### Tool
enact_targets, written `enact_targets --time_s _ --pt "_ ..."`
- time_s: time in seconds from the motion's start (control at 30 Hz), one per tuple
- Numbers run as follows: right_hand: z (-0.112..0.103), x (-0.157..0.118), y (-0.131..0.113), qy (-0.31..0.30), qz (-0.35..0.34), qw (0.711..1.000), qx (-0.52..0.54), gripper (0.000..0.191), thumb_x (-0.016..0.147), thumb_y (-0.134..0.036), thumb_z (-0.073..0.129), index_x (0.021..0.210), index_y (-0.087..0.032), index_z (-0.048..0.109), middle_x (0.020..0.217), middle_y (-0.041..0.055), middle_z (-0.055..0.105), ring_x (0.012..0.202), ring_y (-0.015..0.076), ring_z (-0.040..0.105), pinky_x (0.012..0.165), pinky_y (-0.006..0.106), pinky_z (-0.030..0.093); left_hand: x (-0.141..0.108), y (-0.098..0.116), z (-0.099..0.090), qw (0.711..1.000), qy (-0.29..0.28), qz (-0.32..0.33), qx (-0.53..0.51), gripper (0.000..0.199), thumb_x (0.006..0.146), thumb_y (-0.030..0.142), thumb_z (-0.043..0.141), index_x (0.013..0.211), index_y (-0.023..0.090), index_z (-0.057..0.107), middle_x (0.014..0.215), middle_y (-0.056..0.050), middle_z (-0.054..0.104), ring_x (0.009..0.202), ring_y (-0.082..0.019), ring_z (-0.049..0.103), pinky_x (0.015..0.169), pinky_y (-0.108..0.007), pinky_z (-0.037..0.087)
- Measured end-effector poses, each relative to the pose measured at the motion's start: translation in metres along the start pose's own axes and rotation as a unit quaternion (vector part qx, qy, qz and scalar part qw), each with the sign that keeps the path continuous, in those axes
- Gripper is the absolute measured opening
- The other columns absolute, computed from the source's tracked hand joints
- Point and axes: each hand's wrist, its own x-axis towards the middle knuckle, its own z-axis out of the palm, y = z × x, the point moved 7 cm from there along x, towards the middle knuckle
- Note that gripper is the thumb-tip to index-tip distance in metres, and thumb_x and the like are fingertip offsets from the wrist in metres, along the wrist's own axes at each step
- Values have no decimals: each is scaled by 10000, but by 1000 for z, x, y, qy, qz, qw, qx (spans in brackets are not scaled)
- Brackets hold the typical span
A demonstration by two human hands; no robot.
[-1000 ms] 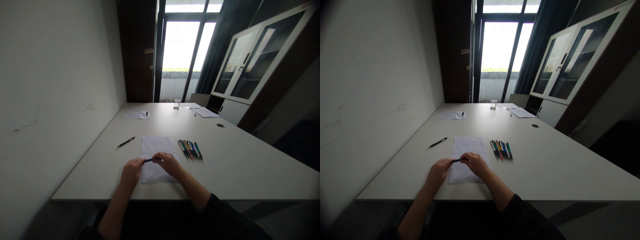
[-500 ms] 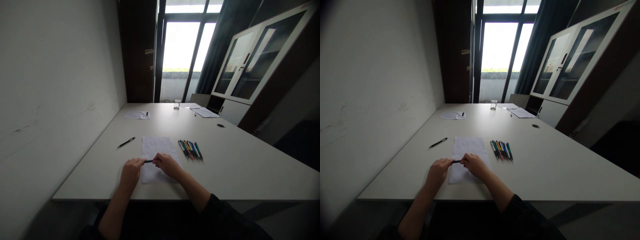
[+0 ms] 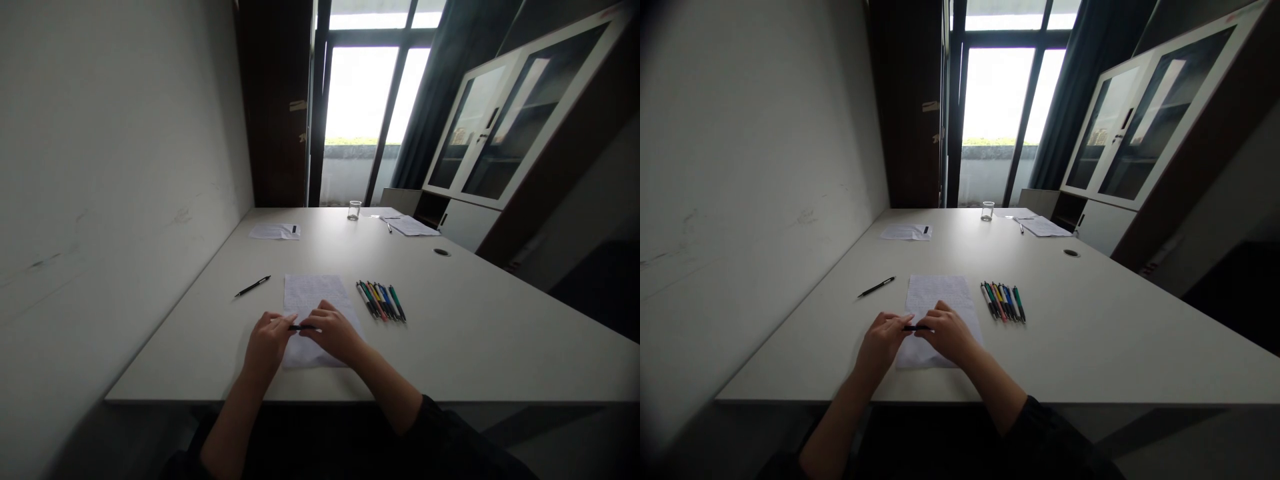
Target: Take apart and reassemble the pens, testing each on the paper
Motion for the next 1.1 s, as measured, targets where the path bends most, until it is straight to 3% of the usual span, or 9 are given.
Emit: enact_targets --time_s 0.1,0.27,0.37,0.5,0.57,0.7,0.83,0.97,1.1 --pt "-5 -1 4 10 -5 999 -45 73 833 -254 708 892 -220 733 841 54 695 863 214 575 820 351 484 -1 -17 -5 993 57 -54 -86 375 865 223 635 1233 253 568 989 -53 681 942 -228 610 856 -411 517" --pt "-3 -3 -1 -14 -24 997 -73 118 894 -232 625 991 -199 683 882 66 676 856 196 610 771 315 514 -5 -37 -6 946 104 -166 -258 423 833 308 673 1219 242 516 887 -12 641 827 -179 670 785 -348 574" --pt "3 -3 -14 -34 -38 994 -93 249 925 -264 576 1166 -211 617 927 71 681 848 198 633 742 306 514 -5 -33 -4 920 100 -177 -334 543 805 330 702 1278 256 445 937 -5 597 835 -174 684 788 -351 584" --pt "-3 -1 -22 -26 -18 997 -66 478 952 -236 496 1419 -270 404 1005 64 688 816 182 650 720 286 511 -6 -29 -4 896 112 -177 -392 767 800 315 712 1413 331 250 1177 -53 513 905 -175 675 818 -382 588" --pt "-15 0 -17 4 11 1000 -25 562 940 -215 486 1471 -283 315 1002 58 685 768 165 645 703 277 511 -6 -30 -3 905 108 -172 -374 784 814 307 697 1430 332 214 1223 -74 489 973 -189 652 833 -389 584" --pt "-42 -2 12 80 99 989 73 640 899 -247 526 1488 -245 275 763 8 643 555 122 565 565 243 493 -6 -29 3 955 64 -136 -255 532 888 264 586 1368 268 358 1139 -72 526 1013 -196 608 824 -384 576" --pt "-55 -11 53 153 194 943 223 645 869 -355 558 1441 -235 285 728 -14 632 447 113 541 417 221 459 -5 -16 7 992 22 -61 -109 317 903 196 531 1218 232 531 1080 -76 566 1010 -221 578 873 -437 535" --pt "-59 -17 81 205 237 893 322 632 825 -415 614 1355 -234 320 716 -23 640 407 119 547 376 224 443 -4 -5 10 999 -9 -24 -24 305 886 159 549 1186 217 565 1080 -83 594 1004 -238 562 917 -459 489" --pt "-63 -19 88 237 222 874 361 691 814 -414 643 1371 -247 272 728 -27 645 436 124 564 407 240 463 -4 -1 13 999 -30 -12 -2 321 880 167 561 1197 222 557 1109 -83 590 1045 -242 553 938 -447 480"
